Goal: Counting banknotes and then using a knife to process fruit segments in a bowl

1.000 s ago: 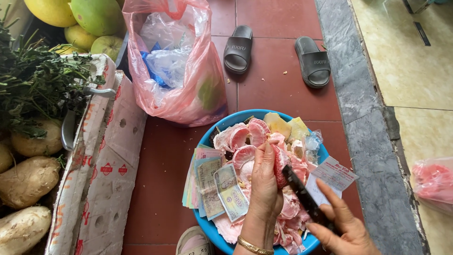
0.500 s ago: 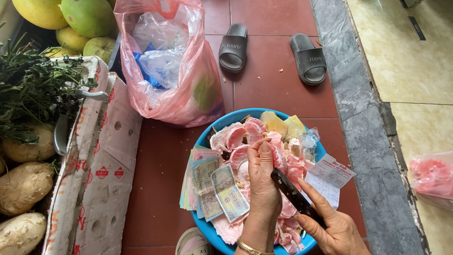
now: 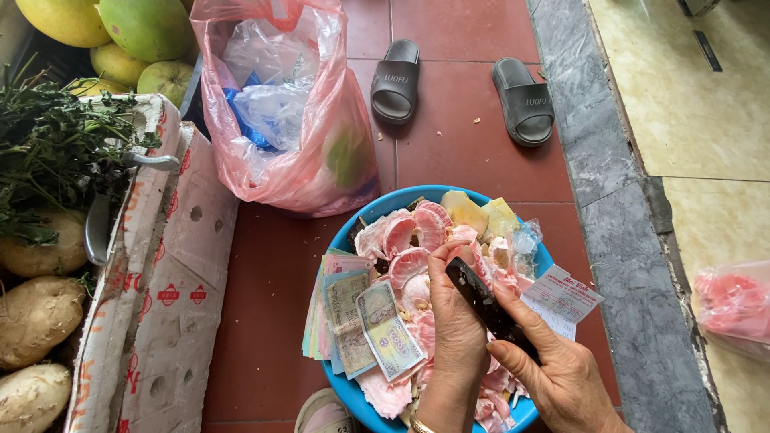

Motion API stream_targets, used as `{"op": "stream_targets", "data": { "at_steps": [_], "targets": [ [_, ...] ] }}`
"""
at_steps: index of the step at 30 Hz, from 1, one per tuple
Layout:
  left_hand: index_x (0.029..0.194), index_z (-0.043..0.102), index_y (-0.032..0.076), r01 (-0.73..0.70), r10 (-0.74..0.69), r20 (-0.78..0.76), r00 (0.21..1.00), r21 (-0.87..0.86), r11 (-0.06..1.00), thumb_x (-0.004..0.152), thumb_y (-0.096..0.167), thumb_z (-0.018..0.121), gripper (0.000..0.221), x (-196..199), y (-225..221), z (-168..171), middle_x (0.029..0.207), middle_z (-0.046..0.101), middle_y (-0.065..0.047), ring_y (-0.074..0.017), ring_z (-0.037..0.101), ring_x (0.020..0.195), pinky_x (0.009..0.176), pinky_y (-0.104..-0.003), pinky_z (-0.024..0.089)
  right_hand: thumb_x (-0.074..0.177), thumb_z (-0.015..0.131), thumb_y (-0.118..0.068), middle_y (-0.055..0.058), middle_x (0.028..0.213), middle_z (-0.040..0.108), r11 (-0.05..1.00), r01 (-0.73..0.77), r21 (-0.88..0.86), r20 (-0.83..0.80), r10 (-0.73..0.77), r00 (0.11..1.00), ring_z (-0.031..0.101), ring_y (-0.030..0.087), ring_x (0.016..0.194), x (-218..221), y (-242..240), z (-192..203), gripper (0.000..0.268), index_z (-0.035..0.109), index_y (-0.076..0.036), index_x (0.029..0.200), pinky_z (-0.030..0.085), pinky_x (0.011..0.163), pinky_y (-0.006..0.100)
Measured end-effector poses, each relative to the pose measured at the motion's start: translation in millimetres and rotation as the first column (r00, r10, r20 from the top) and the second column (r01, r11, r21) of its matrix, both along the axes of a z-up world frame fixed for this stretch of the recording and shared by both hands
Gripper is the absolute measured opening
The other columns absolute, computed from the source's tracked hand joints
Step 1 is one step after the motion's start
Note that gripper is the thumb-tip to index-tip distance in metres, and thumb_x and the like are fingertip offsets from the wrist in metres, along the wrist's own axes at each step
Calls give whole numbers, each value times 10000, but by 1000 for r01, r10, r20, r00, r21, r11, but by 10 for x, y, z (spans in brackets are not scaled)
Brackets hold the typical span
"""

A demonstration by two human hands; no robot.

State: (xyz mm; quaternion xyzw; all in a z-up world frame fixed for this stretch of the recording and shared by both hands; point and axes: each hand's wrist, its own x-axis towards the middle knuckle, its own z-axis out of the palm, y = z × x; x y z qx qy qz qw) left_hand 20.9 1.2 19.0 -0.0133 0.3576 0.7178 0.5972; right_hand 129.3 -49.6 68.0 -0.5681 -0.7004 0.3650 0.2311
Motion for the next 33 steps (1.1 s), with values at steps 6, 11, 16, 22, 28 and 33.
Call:
{"op": "stream_targets", "data": {
  "at_steps": [6,11,16,22,28,33],
  "targets": [
    [1107,574,187,33,-32,-41,999,34,999,952,344,662,238,-15,-44,14,919,574,4,-83,532,770,692,-237,440,825,733,-173,53,1479,664,997,43,-71,-153,-54,987,593,115,1358,46,53,7,600,633,-90,1410,400,1183,288],
    [1166,629,116,139,-136,-31,990,134,981,973,232,673,230,-73,-33,19,1077,671,-49,-104,612,938,859,-219,484,848,654,33,189,1157,817,843,269,-466,-385,-467,796,652,213,928,154,149,152,594,705,-8,1439,489,781,312],
    [1168,634,130,189,-186,-34,982,116,975,970,266,651,241,-202,-59,50,1158,667,-63,-138,639,1001,899,-261,522,953,596,-183,183,653,551,916,309,-258,-452,-397,799,435,210,443,559,326,182,507,625,-68,1446,344,392,274],
    [1174,665,165,140,-128,-137,982,86,986,993,333,576,263,-224,-45,133,1308,648,-57,-146,600,1203,1059,-283,453,799,732,-40,113,596,608,876,105,-471,-426,-330,843,454,166,347,546,-94,-157,775,501,-186,1524,313,312,286],
    [1179,640,190,121,-107,-191,976,67,990,982,406,558,304,-182,-40,121,1291,644,-70,-146,589,1184,1044,-301,437,802,785,-111,53,591,488,887,169,-430,-238,-292,926,385,136,493,362,-229,-196,968,395,-344,1658,314,513,237],
    [1189,594,133,60,-53,-71,996,104,993,943,422,603,380,-79,-33,47,1154,662,-92,-168,636,1026,933,-317,509,782,815,-237,11,593,336,904,297,-306,12,-308,951,320,145,515,154,-205,-80,931,450,-403,1622,306,518,258]
  ]
}}
